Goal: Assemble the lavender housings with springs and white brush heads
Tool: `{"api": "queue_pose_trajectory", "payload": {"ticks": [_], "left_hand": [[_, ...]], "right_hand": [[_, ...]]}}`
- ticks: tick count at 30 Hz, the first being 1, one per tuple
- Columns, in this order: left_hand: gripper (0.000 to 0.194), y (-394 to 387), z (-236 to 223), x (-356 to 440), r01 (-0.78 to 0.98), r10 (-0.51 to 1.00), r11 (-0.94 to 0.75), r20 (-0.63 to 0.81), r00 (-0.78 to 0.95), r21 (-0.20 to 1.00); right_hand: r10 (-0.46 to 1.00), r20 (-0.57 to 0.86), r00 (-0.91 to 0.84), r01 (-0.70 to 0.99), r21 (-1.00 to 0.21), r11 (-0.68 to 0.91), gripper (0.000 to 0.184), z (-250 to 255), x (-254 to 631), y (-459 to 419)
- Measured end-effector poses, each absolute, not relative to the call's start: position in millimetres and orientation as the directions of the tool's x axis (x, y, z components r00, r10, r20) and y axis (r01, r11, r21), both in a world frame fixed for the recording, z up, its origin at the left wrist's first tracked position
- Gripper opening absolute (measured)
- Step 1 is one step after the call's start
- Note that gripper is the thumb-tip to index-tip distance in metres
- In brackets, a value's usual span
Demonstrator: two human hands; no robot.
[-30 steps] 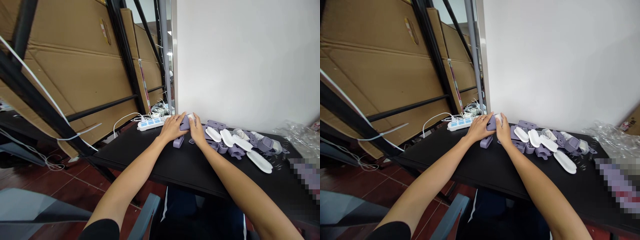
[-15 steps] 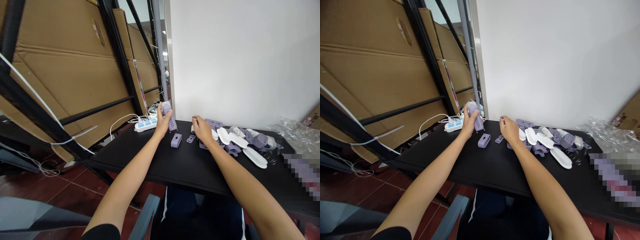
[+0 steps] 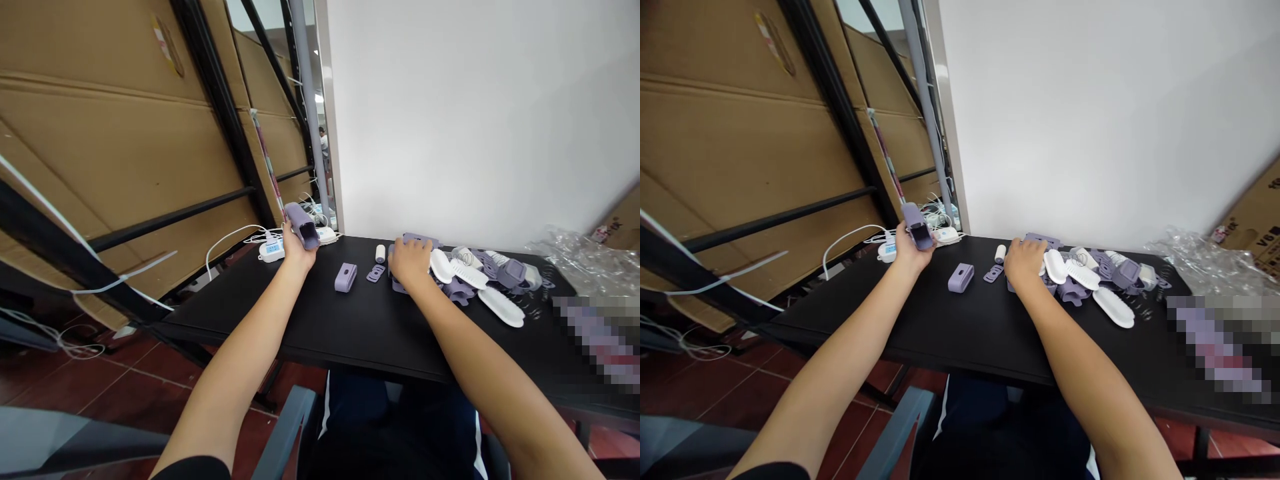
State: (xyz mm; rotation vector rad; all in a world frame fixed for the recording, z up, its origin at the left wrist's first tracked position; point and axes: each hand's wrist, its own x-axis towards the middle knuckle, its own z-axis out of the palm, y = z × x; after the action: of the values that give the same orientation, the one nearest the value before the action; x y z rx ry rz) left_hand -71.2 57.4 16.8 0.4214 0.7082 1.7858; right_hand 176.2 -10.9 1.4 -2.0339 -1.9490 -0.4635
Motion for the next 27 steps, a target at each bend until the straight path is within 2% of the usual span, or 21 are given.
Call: {"api": "queue_pose_trajectory", "payload": {"ticks": [4, 10, 12, 13, 15, 17, 18, 20, 22, 24, 27], "left_hand": [[0.021, 50, 23, -69, -0.76, 0.938, -0.226, -0.073, -0.337, 0.609], [0.016, 42, 25, -58, -0.766, 0.926, -0.255, -0.08, -0.37, 0.591], [0.014, 42, 25, -54, -0.738, 0.92, -0.283, -0.043, -0.388, 0.612], [0.013, 41, 26, -51, -0.723, 0.922, -0.291, -0.019, -0.388, 0.626], [0.013, 40, 29, -42, -0.712, 0.928, -0.3, 0.021, -0.372, 0.634], [0.018, 38, 32, -26, -0.723, 0.957, -0.252, 0.056, -0.283, 0.643], [0.021, 37, 33, -14, -0.717, 0.971, -0.226, 0.09, -0.223, 0.66], [0.025, 35, 35, 11, -0.676, 0.983, -0.184, 0.135, -0.125, 0.714], [0.029, 33, 35, 39, -0.608, 0.975, -0.224, 0.183, -0.129, 0.762], [0.037, 30, 33, 61, -0.558, 0.962, -0.272, 0.231, -0.144, 0.784], [0.045, 24, 27, 81, -0.621, 0.98, -0.197, 0.163, -0.112, 0.759]], "right_hand": [[0.927, 0.367, 0.081, 0.997, -0.012, -0.083, 0.04, 6, 186, -14], [0.954, 0.3, -0.019, 0.998, -0.058, 0.038, 0.058, 8, 202, -21], [0.93, 0.364, -0.046, 0.981, -0.16, 0.11, 0.055, 9, 209, -17], [0.907, 0.419, -0.04, 0.952, -0.26, 0.162, 0.052, 10, 211, -14], [0.862, 0.507, 0.025, 0.777, -0.552, 0.302, 0.048, 12, 212, -8], [0.876, 0.469, 0.111, 0.388, -0.832, 0.396, 0.053, 15, 208, -3], [0.903, 0.41, 0.129, 0.162, -0.907, 0.389, 0.056, 16, 205, -1], [0.945, 0.299, 0.128, -0.185, -0.929, 0.319, 0.058, 18, 200, 0], [0.956, 0.249, 0.153, -0.352, -0.89, 0.288, 0.054, 18, 198, 0], [0.954, 0.228, 0.197, -0.412, -0.863, 0.292, 0.052, 15, 198, 1], [0.947, 0.208, 0.247, -0.414, -0.861, 0.297, 0.058, 9, 198, 2]]}}
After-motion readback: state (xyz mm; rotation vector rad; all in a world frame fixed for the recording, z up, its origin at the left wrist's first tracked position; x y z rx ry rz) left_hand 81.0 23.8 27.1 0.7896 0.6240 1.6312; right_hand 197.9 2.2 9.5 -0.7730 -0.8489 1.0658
